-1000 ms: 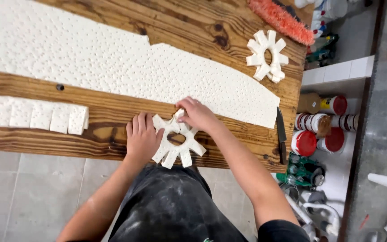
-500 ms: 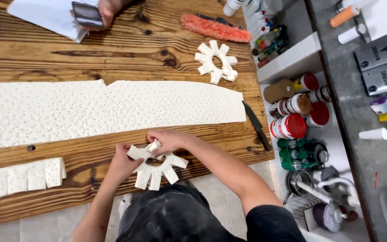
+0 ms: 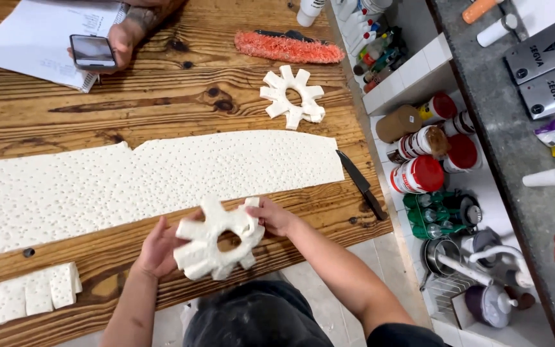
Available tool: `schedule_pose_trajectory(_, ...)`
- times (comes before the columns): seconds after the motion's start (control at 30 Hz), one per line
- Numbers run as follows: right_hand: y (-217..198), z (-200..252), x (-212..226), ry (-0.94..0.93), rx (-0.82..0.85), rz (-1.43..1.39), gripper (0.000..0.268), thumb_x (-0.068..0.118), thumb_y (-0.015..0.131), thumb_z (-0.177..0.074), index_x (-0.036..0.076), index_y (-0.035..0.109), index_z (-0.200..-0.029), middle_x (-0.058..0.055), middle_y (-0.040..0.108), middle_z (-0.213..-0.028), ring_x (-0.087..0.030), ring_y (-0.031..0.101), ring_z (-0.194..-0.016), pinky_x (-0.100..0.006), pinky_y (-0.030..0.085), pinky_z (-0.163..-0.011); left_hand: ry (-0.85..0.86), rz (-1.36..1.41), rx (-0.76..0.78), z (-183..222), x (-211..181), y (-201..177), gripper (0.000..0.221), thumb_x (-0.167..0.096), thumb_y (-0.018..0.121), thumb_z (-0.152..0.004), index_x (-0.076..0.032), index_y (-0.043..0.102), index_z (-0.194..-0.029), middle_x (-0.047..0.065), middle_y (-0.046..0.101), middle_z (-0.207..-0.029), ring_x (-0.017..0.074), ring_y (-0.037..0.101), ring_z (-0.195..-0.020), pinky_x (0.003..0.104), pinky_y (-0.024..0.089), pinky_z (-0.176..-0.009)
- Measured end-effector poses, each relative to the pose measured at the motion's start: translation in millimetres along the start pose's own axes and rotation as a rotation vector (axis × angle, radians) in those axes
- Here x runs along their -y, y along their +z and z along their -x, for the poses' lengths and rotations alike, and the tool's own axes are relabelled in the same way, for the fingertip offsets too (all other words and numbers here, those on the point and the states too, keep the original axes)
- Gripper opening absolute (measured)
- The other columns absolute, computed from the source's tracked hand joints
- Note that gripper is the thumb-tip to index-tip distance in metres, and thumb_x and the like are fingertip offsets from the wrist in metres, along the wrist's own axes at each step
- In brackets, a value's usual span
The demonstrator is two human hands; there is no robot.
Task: Shaping and arranging dough strips into a circular decorative pattern on a wooden table
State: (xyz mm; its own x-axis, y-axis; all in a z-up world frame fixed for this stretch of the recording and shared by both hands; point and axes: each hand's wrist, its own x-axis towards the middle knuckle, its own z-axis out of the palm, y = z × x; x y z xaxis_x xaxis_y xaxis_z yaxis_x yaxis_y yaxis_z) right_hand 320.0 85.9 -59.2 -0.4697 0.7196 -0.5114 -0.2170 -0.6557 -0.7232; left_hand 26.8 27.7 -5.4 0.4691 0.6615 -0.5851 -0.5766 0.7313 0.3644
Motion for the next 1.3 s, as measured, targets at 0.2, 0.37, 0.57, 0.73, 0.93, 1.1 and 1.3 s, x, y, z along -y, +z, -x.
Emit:
schedule_pose_trajectory(0.2, -49.5, 0.3, 1.3, -0.017, -0.305, 0.050, 0.037, 0.031, 0.079, -0.093, 0.018, 0.063, -0.124, -0.008, 0.072, -0.085, -0.019, 0.075, -0.065, -0.030, 0.064, -0.054, 0.021, 0.310, 0.086, -78.0, 19.9, -16.6, 0.063, -0.076, 0.049, -0.094, -0.016, 0.067, -0.104, 0.024, 0.074, -0.115, 0.0577, 0.067, -0.108, 0.075, 0.049, -0.097)
schedule_pose_trajectory(0.37, -49.1, 33.2, 85.6, -0.127, -0.342, 0.136, 0.043, 0.018, 0.083, -0.088, 0.016, 0.066, -0.127, -0.009, 0.067, -0.076, -0.017, 0.069, -0.057, -0.027, 0.062, -0.047, 0.077, 0.180, 0.172, -151.7, 23.1, -17.4, 0.052, -0.065, 0.050, -0.096, -0.020, 0.074, -0.110, 0.022, 0.077, -0.108, 0.0535, 0.072, -0.100, 0.069, 0.056, -0.089)
schedule_pose_trajectory(0.57, -105.1, 10.7, 212.6, -0.361, -0.469, 0.221, 0.046, 0.013, 0.080, -0.086, 0.011, 0.063, -0.128, -0.008, 0.066, -0.088, -0.014, 0.068, -0.060, -0.023, 0.061, -0.050, 0.200, 0.050, 0.235, -235.0, -55.6, 124.2, 0.040, -0.050, 0.049, -0.101, -0.018, 0.071, -0.112, 0.016, 0.075, -0.114, 0.0384, 0.073, -0.103, 0.055, 0.063, -0.084)
schedule_pose_trajectory(0.73, -198.6, -85.1, 264.9, -0.406, -0.600, 0.283, 0.045, 0.027, 0.079, -0.091, 0.013, 0.062, -0.130, -0.007, 0.067, -0.098, -0.014, 0.070, -0.072, -0.024, 0.063, -0.061, 0.404, -0.382, -0.176, -308.3, -103.4, 194.0, 0.057, -0.060, 0.038, -0.104, -0.018, 0.056, -0.137, 0.008, 0.068, -0.126, 0.0310, 0.071, -0.108, 0.029, 0.059, -0.065)
schedule_pose_trajectory(0.93, -242.8, -120.4, 272.0, -0.142, -0.666, 0.386, 0.066, 0.045, 0.074, -0.094, 0.003, 0.051, -0.139, -0.016, 0.064, -0.090, -0.027, 0.075, -0.067, -0.038, 0.067, -0.057, 0.420, -0.899, -0.315, -224.4, -74.0, 167.8, 0.037, -0.036, 0.055, -0.105, -0.019, 0.064, -0.136, 0.010, 0.069, -0.118, 0.0238, 0.067, -0.099, 0.036, 0.059, -0.081)
schedule_pose_trajectory(1.1, -193.1, -94.5, 297.2, -0.153, -0.848, 0.419, 0.038, 0.025, 0.074, -0.093, 0.021, 0.058, -0.127, -0.002, 0.065, -0.100, -0.007, 0.045, -0.061, -0.022, 0.037, -0.052, 0.168, -0.627, -0.461, -113.7, 24.1, 99.1, 0.031, -0.021, 0.057, -0.101, -0.006, 0.068, -0.124, 0.009, 0.077, -0.116, 0.0177, 0.072, -0.109, 0.030, 0.052, -0.099)
schedule_pose_trajectory(1.3, -288.1, -160.2, 237.2, -0.517, -0.911, 0.437, 0.053, 0.013, 0.079, -0.084, 0.020, 0.056, -0.131, -0.014, 0.066, -0.125, -0.023, 0.070, -0.103, -0.036, 0.063, -0.084, 0.275, -0.287, -0.662, -32.2, 172.9, -0.3, 0.027, -0.007, 0.064, -0.091, -0.008, 0.074, -0.116, 0.006, 0.078, -0.103, 0.0165, 0.068, -0.085, 0.030, 0.046, -0.067)
